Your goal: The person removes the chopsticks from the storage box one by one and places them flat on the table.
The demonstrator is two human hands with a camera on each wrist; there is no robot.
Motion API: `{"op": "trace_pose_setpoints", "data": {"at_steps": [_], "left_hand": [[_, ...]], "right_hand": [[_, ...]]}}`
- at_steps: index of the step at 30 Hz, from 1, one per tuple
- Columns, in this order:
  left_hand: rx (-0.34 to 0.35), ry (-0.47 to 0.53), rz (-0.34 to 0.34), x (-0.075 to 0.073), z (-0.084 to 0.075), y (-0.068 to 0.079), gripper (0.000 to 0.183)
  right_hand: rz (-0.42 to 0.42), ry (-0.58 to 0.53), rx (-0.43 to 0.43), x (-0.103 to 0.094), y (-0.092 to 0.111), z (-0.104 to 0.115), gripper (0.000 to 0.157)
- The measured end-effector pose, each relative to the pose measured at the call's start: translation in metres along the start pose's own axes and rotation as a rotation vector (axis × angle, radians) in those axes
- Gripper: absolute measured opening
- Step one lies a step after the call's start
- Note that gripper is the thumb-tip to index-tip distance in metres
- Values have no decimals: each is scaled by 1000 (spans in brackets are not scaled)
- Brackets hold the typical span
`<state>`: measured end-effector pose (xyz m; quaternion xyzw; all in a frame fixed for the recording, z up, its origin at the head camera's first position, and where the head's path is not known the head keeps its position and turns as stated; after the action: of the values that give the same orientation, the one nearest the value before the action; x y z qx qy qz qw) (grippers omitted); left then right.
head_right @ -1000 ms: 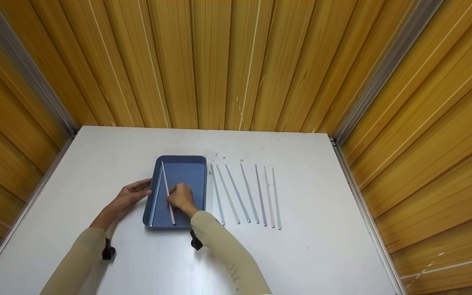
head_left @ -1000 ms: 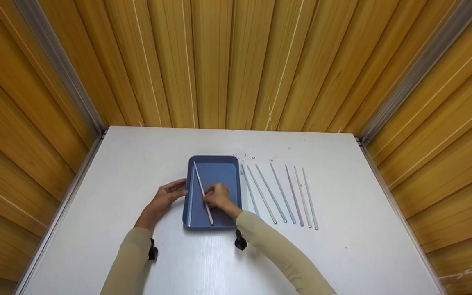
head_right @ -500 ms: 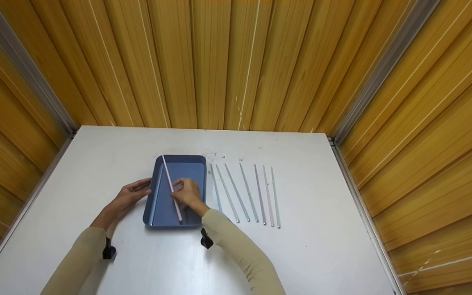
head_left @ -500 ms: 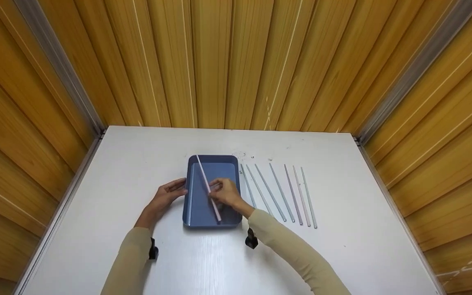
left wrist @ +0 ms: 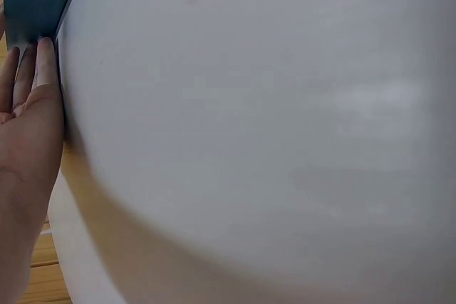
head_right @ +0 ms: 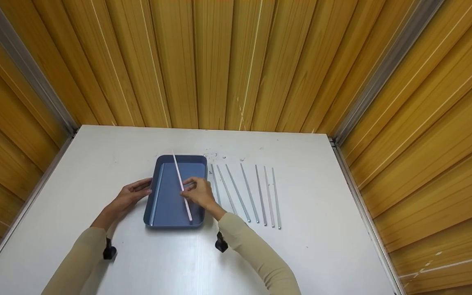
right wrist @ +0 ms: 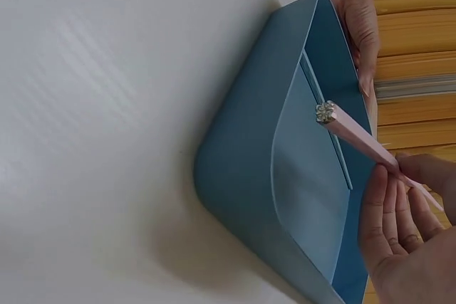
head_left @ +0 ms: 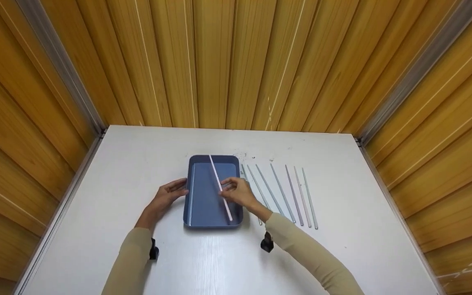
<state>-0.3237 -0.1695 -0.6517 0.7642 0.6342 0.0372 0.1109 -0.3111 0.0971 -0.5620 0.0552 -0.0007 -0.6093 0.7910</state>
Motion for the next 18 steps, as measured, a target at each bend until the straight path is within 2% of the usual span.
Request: {"op": "trace_pose_setpoints", "data": {"at_steps": [7,12,18], "left_hand": [[18,20,21,0,-2,0,65],[33,42,36,1,-2,0,65],[12,21,20,1,-1,1,65]], "right_hand": [[-33,27,-31,-24,12,0,30],[-58,0,-19,-44,21,0,31],[-90,-23,-5,-74,27,-8,36]]}}
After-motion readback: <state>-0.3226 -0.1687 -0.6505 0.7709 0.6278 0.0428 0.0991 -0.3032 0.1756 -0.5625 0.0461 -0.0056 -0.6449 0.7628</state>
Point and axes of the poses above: each hand's wrist, its own y-axis away from the middle knuckle, its own x-axis out of the palm, z = x × y, the point moved 5 cm from there along -y, towards the middle knuckle, and after that the axes turned 10 degrees about -y, right-handed, at the moved point
